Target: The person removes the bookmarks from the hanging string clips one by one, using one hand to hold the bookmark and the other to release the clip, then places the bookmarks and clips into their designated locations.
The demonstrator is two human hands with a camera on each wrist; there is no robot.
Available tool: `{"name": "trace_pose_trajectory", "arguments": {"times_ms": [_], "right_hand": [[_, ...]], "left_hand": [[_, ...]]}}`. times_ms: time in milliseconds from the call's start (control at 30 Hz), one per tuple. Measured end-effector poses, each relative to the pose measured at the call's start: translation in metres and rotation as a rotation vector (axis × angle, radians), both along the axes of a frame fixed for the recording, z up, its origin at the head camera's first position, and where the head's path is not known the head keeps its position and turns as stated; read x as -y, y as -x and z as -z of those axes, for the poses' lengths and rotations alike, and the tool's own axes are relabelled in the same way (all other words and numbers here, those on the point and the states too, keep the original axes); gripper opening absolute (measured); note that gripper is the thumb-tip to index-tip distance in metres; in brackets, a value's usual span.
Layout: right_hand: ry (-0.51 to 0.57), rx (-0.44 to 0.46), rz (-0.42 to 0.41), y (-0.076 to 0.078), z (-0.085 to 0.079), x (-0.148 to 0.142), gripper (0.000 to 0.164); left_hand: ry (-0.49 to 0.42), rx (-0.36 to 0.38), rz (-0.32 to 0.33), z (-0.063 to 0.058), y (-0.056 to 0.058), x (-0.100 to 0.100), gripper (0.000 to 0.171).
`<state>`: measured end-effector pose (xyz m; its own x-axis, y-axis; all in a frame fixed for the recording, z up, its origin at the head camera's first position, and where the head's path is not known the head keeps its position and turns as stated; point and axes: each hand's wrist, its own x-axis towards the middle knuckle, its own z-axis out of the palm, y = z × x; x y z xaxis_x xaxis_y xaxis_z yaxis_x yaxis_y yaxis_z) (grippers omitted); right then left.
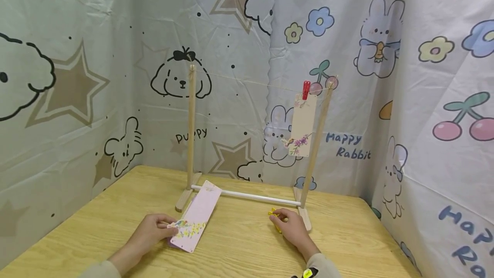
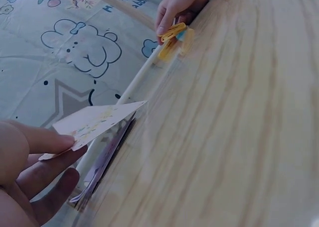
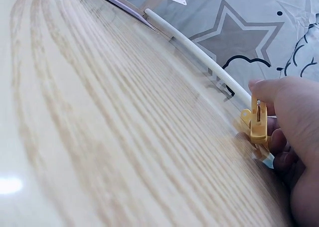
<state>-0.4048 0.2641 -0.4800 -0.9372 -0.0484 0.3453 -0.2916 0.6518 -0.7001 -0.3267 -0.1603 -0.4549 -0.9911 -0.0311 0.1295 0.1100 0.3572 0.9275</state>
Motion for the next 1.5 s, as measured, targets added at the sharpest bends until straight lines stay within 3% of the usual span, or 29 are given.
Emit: {"name": "trace_pose_trajectory", "arguments": {"times_ms": [233,633,1000,1233,1500], "right_hand": [[-0.008,-0.023,-0.011,-0.001,-0.005,0.001,0.021],[-0.015,-0.005,-0.009,-0.003,0.000,0.000,0.020],[-0.004,-0.007,-0.024,-0.005,-0.002,0.001,0.021],[-0.001,-0.002,-0.022,-0.006,-0.001,0.002,0.023],[-0.031,-0.023,-0.013,-0.004,0.000,0.003,0.021]], "left_hand": [[0.184,-0.090,0.021,0.002,-0.001,0.000,0.023],[0.316,-0.111,-0.054,0.004,-0.007,0.002,0.021],[0.388,-0.165,-0.096,0.007,-0.009,0.004,0.020],[0.448,-0.198,-0.090,0.010,-0.009,0.004,0.023],[0.451,-0.186,-0.058,0.009,-0.009,0.005,0.027]]}}
